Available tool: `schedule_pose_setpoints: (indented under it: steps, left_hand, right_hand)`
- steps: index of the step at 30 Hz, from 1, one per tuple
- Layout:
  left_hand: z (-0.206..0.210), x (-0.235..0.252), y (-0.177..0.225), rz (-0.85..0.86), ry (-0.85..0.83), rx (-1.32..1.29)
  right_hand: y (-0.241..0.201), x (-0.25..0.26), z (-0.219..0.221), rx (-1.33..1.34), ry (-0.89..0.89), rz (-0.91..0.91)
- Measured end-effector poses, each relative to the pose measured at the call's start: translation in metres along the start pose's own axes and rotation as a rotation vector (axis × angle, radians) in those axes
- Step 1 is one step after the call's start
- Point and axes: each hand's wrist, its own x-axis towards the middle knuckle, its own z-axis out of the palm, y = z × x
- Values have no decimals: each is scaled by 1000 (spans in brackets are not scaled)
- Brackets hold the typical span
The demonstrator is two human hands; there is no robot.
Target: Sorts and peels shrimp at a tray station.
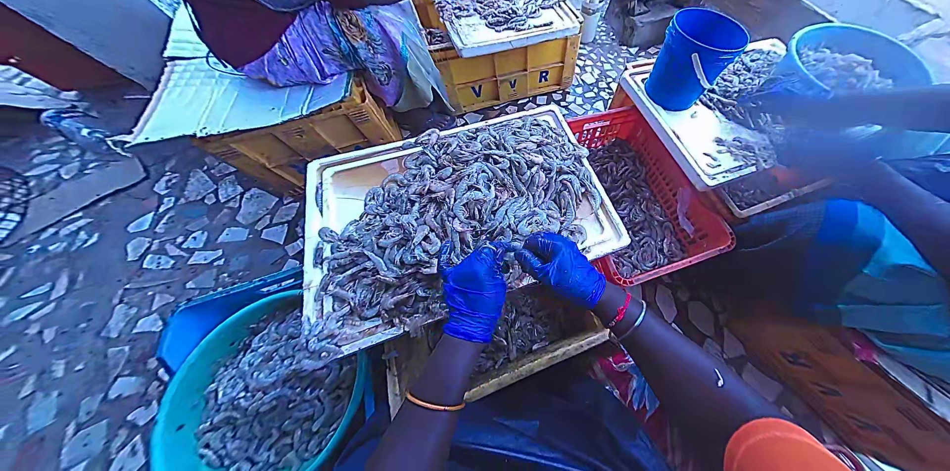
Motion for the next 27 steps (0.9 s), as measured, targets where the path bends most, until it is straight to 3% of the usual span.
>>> schedule_pose_setpoints:
  steps: [3, 5, 7, 10, 17, 19, 22, 25, 27]
  left_hand:
    - [-6, 6, -4, -265, -167, -405]
    - [-6, 6, -9, -279, -220, -734]
    - [-7, 3, -5, -264, -305, -870]
    - [-2, 0, -2, -195, -329, -668]
    - [1, -1, -3, 103, 73, 116]
    - [-5, 1, -4, 80, 49, 57]
    - [-17, 3, -1, -203, -75, -324]
    - [-25, 10, -1, -449, -33, -629]
    - [-25, 12, -15, -467, -17, -670]
  right_hand:
    - [-1, -7, 2, -32, 21, -75]
    - [2, -8, 0, 89, 5, 11]
    - [5, -5, 0, 243, 23, 121]
    - [-1, -2, 0, 425, 65, 194]
    - [-25, -1, 9, 684, 102, 243]
    - [-26, 0, 9, 682, 107, 230]
    - [-21, 0, 14, 615, 110, 193]
    - [-18, -3, 21, 548, 81, 120]
    - [-17, -4, 22, 521, 57, 79]
